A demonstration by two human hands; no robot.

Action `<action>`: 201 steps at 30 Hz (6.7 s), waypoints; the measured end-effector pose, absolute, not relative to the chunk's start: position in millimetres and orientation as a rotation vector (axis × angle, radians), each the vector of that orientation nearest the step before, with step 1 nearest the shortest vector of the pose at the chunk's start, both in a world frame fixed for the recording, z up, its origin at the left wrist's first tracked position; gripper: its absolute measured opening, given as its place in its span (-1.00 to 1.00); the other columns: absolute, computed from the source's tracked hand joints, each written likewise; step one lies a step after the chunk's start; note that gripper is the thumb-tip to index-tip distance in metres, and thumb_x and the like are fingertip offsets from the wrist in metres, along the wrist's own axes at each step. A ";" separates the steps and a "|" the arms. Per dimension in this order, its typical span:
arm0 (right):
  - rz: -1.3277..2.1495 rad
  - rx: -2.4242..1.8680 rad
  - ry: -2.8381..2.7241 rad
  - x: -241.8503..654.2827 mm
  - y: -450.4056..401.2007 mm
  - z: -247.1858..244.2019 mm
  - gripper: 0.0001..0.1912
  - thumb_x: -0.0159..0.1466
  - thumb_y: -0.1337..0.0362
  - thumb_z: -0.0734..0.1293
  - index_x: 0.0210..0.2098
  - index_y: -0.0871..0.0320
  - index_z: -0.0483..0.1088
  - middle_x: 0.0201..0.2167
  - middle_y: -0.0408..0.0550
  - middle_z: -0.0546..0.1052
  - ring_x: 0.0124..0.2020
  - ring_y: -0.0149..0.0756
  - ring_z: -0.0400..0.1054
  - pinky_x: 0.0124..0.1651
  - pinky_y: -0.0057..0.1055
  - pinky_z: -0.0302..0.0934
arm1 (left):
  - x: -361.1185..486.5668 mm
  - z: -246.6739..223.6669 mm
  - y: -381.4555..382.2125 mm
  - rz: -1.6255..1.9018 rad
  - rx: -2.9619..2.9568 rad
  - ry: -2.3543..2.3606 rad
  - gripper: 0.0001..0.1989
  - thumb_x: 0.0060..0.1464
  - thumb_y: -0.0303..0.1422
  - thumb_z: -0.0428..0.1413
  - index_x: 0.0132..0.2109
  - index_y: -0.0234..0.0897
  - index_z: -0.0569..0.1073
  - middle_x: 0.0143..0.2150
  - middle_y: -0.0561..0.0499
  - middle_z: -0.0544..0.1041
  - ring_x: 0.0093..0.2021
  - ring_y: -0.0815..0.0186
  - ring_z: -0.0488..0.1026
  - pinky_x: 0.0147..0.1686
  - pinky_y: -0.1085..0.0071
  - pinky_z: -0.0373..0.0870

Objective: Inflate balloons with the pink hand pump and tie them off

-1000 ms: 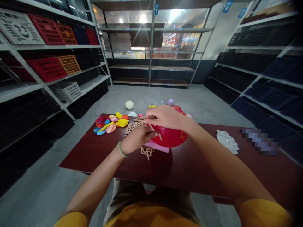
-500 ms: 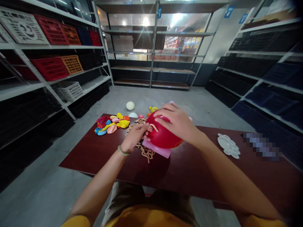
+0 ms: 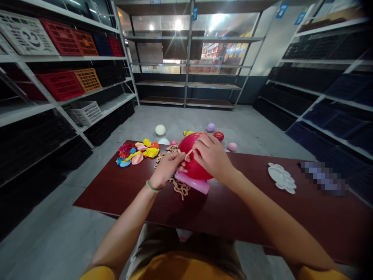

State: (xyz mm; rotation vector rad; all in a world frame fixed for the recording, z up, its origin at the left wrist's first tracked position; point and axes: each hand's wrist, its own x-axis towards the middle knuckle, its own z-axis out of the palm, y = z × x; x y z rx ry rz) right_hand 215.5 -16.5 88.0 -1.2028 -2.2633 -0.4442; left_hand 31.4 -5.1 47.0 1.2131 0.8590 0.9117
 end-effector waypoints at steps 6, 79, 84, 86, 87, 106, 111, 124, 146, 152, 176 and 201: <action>-0.623 -1.138 -2.265 216.0 -28.0 81.1 -0.75 0.37 0.36 0.14 -0.30 0.15 0.44 -0.24 0.08 0.47 -0.19 -0.11 0.24 -0.08 -0.17 0.13 | 28.0 48.2 -5.1 0.903 1.027 0.795 -0.71 0.04 -0.19 0.28 -0.29 -0.40 0.57 -0.44 0.08 0.41 -0.49 0.53 0.34 -0.36 0.51 0.53; -0.201 -1.019 -2.279 206.5 -25.1 101.2 -0.89 0.33 0.22 0.36 -0.27 0.02 0.55 -0.23 -0.12 0.49 -0.14 -0.22 0.21 -0.07 -0.23 0.00 | 24.0 18.1 -8.4 1.489 1.680 0.709 -0.89 0.20 -0.33 0.16 -0.18 -0.23 0.39 -0.33 0.06 0.48 -0.43 0.44 0.45 -0.41 0.52 0.41; -0.233 -0.970 -2.409 210.5 -26.2 109.4 -0.85 0.36 0.24 0.33 -0.26 0.05 0.56 -0.25 -0.13 0.51 -0.17 -0.25 0.22 -0.11 -0.26 -0.01 | 17.1 25.1 -8.9 1.391 1.767 0.677 -0.89 0.20 -0.33 0.15 -0.21 -0.24 0.37 -0.32 0.05 0.50 -0.44 0.43 0.46 -0.45 0.53 0.39; -0.207 -0.954 -2.458 211.4 -26.2 113.3 -0.85 0.36 0.25 0.33 -0.28 0.05 0.56 -0.25 -0.13 0.52 -0.18 -0.26 0.23 -0.11 -0.27 -0.01 | 13.4 28.4 -8.7 1.340 1.823 0.674 -0.89 0.20 -0.34 0.15 -0.22 -0.24 0.37 -0.32 0.05 0.50 -0.45 0.43 0.46 -0.45 0.52 0.39; -0.188 -0.954 -2.478 211.5 -26.2 115.1 -0.85 0.36 0.25 0.33 -0.29 0.05 0.56 -0.25 -0.13 0.52 -0.19 -0.27 0.23 -0.12 -0.27 -0.01 | 11.6 29.9 -8.4 1.324 1.860 0.688 -0.89 0.20 -0.35 0.16 -0.23 -0.24 0.37 -0.32 0.05 0.51 -0.45 0.42 0.45 -0.44 0.52 0.39; 0.088 -1.047 -2.262 207.5 -30.3 102.8 -0.86 0.19 0.41 0.31 -0.45 0.05 0.34 -0.38 -0.17 0.46 -0.27 -0.31 0.35 -0.25 -0.34 0.18 | 18.0 43.6 -14.5 1.194 1.606 0.696 -0.73 0.12 -0.28 0.22 -0.36 -0.26 0.27 -0.40 0.06 0.53 -0.52 0.46 0.46 -0.55 0.56 0.40; -0.061 -1.042 -2.278 211.8 -28.9 100.4 -0.85 0.21 0.38 0.29 -0.47 0.06 0.31 -0.39 -0.15 0.46 -0.29 -0.30 0.35 -0.25 -0.33 0.19 | 19.1 45.1 -13.8 1.171 1.546 0.708 -0.70 0.10 -0.27 0.24 -0.37 -0.27 0.27 -0.43 0.07 0.53 -0.56 0.49 0.44 -0.57 0.58 0.38; -0.427 -0.884 -2.229 216.2 -34.9 90.1 -0.83 0.31 0.37 0.22 -0.30 0.12 0.45 -0.29 -0.04 0.51 -0.24 -0.23 0.33 -0.09 -0.24 0.27 | 20.2 49.5 -15.2 1.184 1.478 0.722 -0.72 0.07 -0.23 0.26 -0.35 -0.28 0.33 -0.52 0.10 0.51 -0.61 0.47 0.42 -0.57 0.55 0.39; -0.567 -0.957 -2.407 221.8 -25.1 93.5 -0.75 0.36 0.29 0.16 -0.35 0.13 0.44 -0.30 0.04 0.45 -0.19 -0.12 0.24 -0.08 -0.14 0.18 | 21.5 48.7 -17.3 1.182 1.460 0.764 -0.72 0.07 -0.24 0.26 -0.37 -0.29 0.35 -0.52 0.08 0.52 -0.62 0.47 0.42 -0.60 0.56 0.36; -0.652 -0.944 -2.379 222.2 -25.9 92.2 -0.77 0.31 0.34 0.16 -0.43 0.13 0.39 -0.38 0.02 0.41 -0.27 -0.14 0.21 -0.16 -0.20 0.21 | 22.0 45.8 -20.3 1.156 1.451 0.795 -0.75 0.08 -0.27 0.25 -0.38 -0.30 0.37 -0.54 0.07 0.52 -0.64 0.48 0.41 -0.62 0.58 0.35; 0.210 -1.113 -1.401 261.5 -10.7 20.4 -0.27 0.23 0.03 0.39 0.32 -0.10 0.09 0.29 0.13 0.19 0.31 0.00 0.09 0.20 0.09 0.17 | 44.1 13.3 5.4 1.362 1.343 0.738 -0.67 0.07 -0.23 0.26 -0.37 -0.26 0.26 -0.41 0.10 0.53 -0.48 0.43 0.52 -0.39 0.47 0.48; 0.668 -0.699 -0.858 274.9 44.3 17.0 -0.08 0.16 0.18 0.43 0.38 -0.20 -0.07 0.44 -0.07 0.01 0.37 -0.15 0.04 0.31 -0.03 0.12 | 49.7 -6.2 49.9 0.887 1.437 0.679 -0.64 0.06 -0.14 0.25 -0.11 -0.29 0.41 -0.06 -0.16 0.57 -0.12 0.18 0.57 -0.08 0.20 0.50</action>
